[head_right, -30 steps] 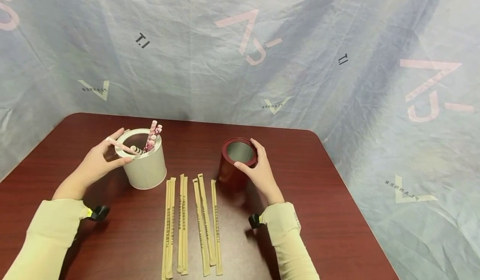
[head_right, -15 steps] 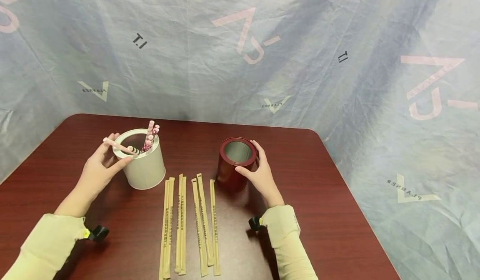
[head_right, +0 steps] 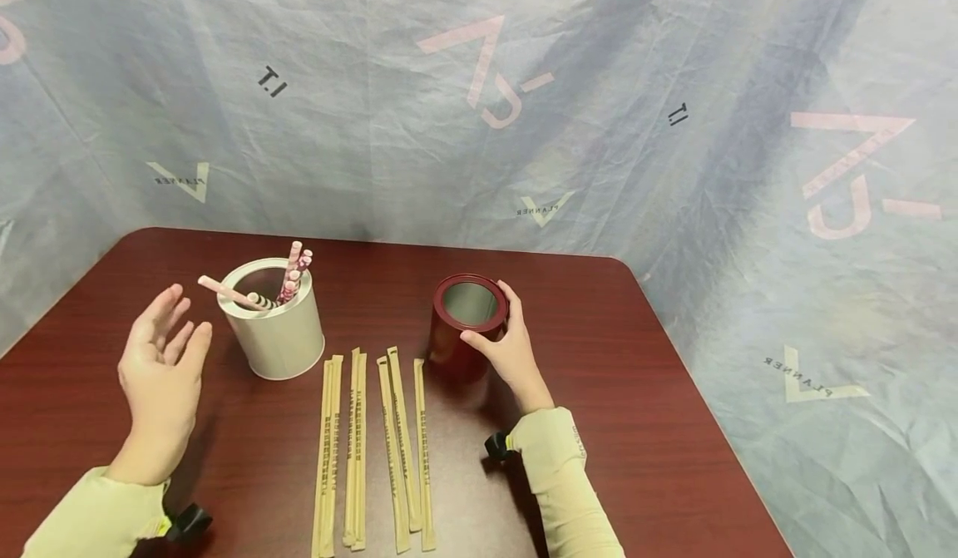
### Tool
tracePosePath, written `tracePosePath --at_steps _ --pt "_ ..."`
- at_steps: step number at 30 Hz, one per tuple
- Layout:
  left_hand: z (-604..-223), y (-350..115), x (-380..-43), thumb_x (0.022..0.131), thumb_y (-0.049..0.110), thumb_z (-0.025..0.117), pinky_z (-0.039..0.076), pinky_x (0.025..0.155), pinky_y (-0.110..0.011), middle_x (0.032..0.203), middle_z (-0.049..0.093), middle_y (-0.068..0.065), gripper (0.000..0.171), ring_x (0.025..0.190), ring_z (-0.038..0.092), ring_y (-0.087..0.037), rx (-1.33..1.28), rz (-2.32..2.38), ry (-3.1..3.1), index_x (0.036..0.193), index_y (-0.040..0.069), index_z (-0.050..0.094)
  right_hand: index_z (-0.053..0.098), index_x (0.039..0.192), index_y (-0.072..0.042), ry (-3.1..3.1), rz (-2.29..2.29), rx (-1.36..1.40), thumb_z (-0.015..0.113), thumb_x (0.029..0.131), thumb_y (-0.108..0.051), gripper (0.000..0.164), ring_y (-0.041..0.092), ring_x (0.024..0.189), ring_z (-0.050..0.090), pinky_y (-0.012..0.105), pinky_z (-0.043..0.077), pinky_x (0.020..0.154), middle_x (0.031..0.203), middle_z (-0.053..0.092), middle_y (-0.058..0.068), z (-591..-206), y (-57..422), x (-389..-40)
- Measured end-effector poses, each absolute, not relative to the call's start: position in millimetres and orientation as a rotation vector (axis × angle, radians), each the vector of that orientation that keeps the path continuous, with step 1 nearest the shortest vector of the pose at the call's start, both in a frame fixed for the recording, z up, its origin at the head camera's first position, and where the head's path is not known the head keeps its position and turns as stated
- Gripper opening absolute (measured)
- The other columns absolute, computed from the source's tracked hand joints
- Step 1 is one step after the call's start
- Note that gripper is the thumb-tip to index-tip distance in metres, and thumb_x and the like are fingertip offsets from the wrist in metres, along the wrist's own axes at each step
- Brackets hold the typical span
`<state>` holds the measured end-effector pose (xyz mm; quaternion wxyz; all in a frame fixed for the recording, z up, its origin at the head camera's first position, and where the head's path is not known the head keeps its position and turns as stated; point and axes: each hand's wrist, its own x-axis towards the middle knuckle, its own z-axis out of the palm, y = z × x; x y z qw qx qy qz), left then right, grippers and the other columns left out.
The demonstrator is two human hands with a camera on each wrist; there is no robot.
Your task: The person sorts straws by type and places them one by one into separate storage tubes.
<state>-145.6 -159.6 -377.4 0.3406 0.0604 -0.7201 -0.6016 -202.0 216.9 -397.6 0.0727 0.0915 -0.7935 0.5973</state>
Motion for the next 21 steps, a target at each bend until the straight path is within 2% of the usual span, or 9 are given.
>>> tracePosePath --at_steps 7,10,15,18,21 --pt "-380 -149 -136 0.088 -0.010 0.058 0.050 0.081 -0.008 0.106 0.066 0.015 0.031 0.095 0.063 0.000 0.103 -1.671 -1.755 0.118 -0.005 0.059 0.021 0.153 -0.021 -2.342 1.810 0.248 0.068 0.086 -0.004 0.083 0.027 0.129 0.044 0.010 0.045 0.085 0.151 0.036 0.008 -401 215 -201" --pt "-383 -146 -134 0.088 -0.008 0.060 0.049 0.075 -0.006 0.096 0.066 0.021 0.023 0.088 0.062 0.004 0.111 -1.696 -1.861 0.111 -0.005 0.060 0.022 0.153 -0.020 -2.314 1.823 0.242 0.068 0.085 -0.002 0.084 0.027 0.127 0.045 0.010 0.045 0.084 0.150 0.037 0.009 -401 215 -200" --pt "-389 -144 -129 0.089 0.002 0.064 0.048 0.069 -0.006 0.088 0.063 0.028 0.018 0.080 0.058 0.012 0.114 -1.674 -2.157 0.107 -0.002 0.064 0.021 0.153 -0.018 -2.302 1.831 0.226 0.068 0.085 -0.001 0.084 0.031 0.127 0.045 0.010 0.046 0.083 0.150 0.037 0.011 -401 213 -200" --pt "-393 -145 -129 0.091 0.008 0.065 0.052 0.064 -0.012 0.085 0.065 0.018 0.018 0.073 0.059 0.011 0.042 -1.654 -2.325 0.106 -0.001 0.065 0.022 0.153 -0.018 -2.299 1.834 0.211 0.068 0.085 -0.002 0.084 0.034 0.128 0.045 0.010 0.046 0.083 0.150 0.037 0.012 -400 211 -201" --pt "-398 -146 -132 0.091 0.009 0.066 0.055 0.059 -0.019 0.083 0.067 0.004 0.019 0.065 0.061 0.002 -0.041 -1.701 -2.448 0.104 -0.004 0.064 0.023 0.152 -0.019 -2.311 1.820 0.202 0.069 0.085 -0.003 0.083 0.035 0.128 0.045 0.010 0.046 0.082 0.149 0.037 0.012 -399 208 -201"
